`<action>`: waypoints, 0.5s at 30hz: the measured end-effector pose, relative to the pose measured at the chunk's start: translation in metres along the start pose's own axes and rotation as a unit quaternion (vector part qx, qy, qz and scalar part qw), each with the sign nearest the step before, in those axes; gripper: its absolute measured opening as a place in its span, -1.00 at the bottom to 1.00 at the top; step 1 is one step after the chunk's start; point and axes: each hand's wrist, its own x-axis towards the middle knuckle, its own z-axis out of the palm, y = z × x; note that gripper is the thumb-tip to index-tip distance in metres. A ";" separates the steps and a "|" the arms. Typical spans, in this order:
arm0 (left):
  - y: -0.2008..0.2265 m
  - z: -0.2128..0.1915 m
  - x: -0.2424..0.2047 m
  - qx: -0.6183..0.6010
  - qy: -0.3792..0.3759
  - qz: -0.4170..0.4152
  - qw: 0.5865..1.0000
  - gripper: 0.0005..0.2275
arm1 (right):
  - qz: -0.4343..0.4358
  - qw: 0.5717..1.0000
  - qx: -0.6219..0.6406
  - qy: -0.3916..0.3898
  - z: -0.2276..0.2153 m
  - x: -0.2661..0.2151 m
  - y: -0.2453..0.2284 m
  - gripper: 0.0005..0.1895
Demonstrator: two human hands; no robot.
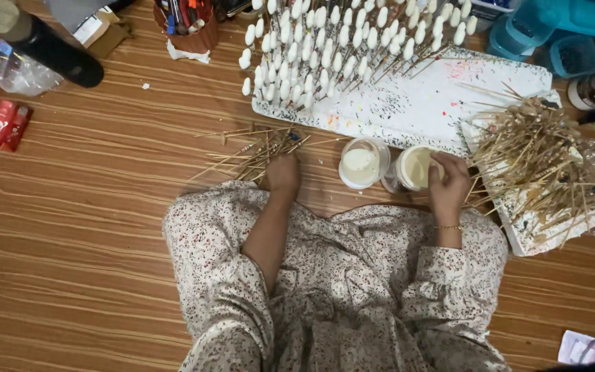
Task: Dipping small white components into liquid and mounting them onto wooden sticks to assemble craft items.
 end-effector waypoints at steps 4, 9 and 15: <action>0.002 -0.002 0.001 0.029 0.007 0.002 1.000 -0.84 | -0.006 1.000 0.003 0.000 -0.001 0.000 0.001 -0.76; -0.009 0.014 0.009 0.046 0.017 0.010 0.999 -0.85 | 0.011 1.000 0.003 0.007 -0.005 0.002 -0.011 -0.76; 0.013 -0.047 -0.026 -0.077 0.064 0.052 0.994 -0.75 | 0.010 1.000 0.017 -0.001 -0.007 0.000 -0.007 -0.77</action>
